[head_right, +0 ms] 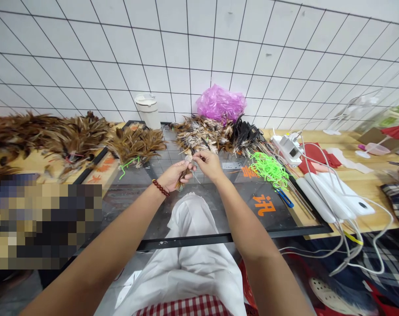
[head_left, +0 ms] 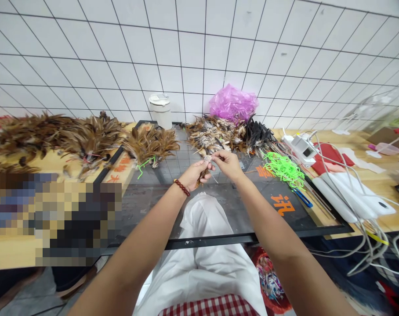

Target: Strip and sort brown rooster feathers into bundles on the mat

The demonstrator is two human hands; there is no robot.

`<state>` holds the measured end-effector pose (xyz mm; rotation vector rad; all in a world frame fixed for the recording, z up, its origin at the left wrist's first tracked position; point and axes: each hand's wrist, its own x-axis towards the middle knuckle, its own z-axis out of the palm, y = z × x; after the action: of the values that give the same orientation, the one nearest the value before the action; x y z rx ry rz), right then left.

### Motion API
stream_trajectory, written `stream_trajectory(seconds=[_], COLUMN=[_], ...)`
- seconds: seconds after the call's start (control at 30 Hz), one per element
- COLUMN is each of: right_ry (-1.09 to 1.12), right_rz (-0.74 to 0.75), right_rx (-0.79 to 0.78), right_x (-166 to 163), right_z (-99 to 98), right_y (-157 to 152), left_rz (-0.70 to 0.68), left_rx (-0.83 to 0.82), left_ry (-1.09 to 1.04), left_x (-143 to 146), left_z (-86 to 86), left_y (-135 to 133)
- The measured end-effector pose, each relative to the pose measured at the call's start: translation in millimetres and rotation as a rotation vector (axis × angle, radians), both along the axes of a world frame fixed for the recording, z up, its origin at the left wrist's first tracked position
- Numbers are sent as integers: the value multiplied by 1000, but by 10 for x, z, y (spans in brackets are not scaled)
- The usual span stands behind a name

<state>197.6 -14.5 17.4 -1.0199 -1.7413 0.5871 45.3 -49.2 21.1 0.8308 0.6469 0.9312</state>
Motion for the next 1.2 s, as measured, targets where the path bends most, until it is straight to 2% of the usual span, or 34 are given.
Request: stream_trajectory(seconds=[0.17,0.3,0.4,0.57,0.7,0.87,0.97,1.03,1.2], right_ry=[39,-22,-66,-119,-104,-29,19,25,-94], right_rz=[-104,72,236,433,451,483,450,409,300], right_rx=[65,166,197,56,-72,-318,-384,-378,-246], right_x=[75,130,151,207,247,238,230,230,168], right_z=[84,187,265,328,293,146,58,29,89], right_y=[-11,-65,-105,-109,-68,7,49,66,12], left_rz=[26,75,13,-176,-287,-335,-293,-207,169], left_rx=[-28,-48,-39,76,170,216,222,219,204], left_ry=[7,145,328,563,560,505,444,416,441], left_x=[-20,-8,10,30,20,8,19,32,58], left_z=[14,37,65,111,116,93,79,71,41], left_y=[19,12,-16,-87,-125,-129,-117,-101,-25])
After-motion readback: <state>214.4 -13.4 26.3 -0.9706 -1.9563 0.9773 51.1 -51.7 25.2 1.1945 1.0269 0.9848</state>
